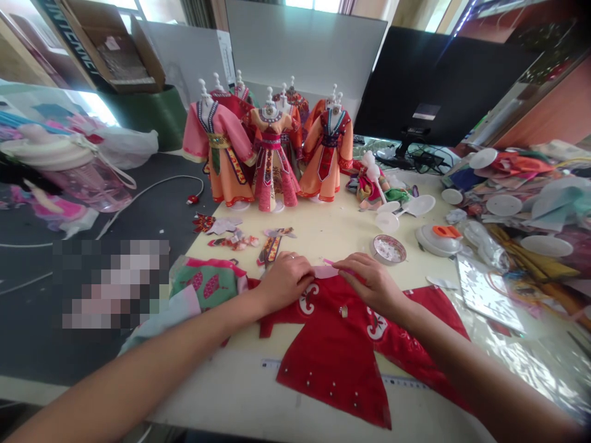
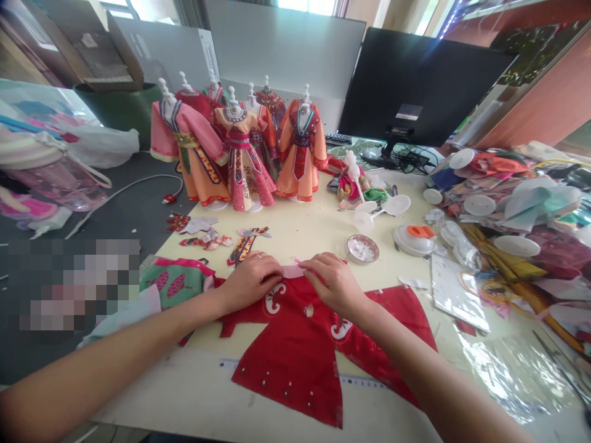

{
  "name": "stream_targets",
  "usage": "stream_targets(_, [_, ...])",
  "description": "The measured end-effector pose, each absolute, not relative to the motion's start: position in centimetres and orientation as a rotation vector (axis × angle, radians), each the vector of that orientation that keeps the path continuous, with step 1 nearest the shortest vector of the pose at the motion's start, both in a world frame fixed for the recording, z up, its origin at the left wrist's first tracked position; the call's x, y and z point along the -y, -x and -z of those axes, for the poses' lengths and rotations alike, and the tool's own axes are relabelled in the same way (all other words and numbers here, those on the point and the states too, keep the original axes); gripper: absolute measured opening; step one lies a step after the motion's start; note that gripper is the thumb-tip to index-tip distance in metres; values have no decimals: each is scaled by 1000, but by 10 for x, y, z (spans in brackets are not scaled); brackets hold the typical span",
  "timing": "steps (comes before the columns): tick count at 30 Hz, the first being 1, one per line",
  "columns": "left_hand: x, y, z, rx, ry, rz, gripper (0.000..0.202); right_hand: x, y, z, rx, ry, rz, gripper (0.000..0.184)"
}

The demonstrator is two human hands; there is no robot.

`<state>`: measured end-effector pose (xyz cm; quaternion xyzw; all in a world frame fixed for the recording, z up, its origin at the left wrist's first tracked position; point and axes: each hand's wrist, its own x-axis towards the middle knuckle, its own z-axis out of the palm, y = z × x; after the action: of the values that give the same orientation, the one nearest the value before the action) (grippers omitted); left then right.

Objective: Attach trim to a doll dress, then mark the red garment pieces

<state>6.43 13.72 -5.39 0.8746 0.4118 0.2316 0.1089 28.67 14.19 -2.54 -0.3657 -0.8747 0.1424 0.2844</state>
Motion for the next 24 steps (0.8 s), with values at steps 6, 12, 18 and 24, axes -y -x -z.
stream_targets(6, [-137, -64, 54, -1210, -2582, -666, 13, -142, -285, 26, 2368, 958, -344, 20])
stream_targets(12, [-137, -65, 53, -1224, -2574, -653, 14, -144, -284, 27, 2377, 912, -300, 21])
stream_targets(18, [-137, -64, 53, -1219, -2555, -674, 15, -144, -288, 23, 2383, 895, -237, 21])
stream_targets(24, [-144, -70, 37, -1356, -2359, -680, 14, -138, -303, 14, 2333, 906, -173, 25])
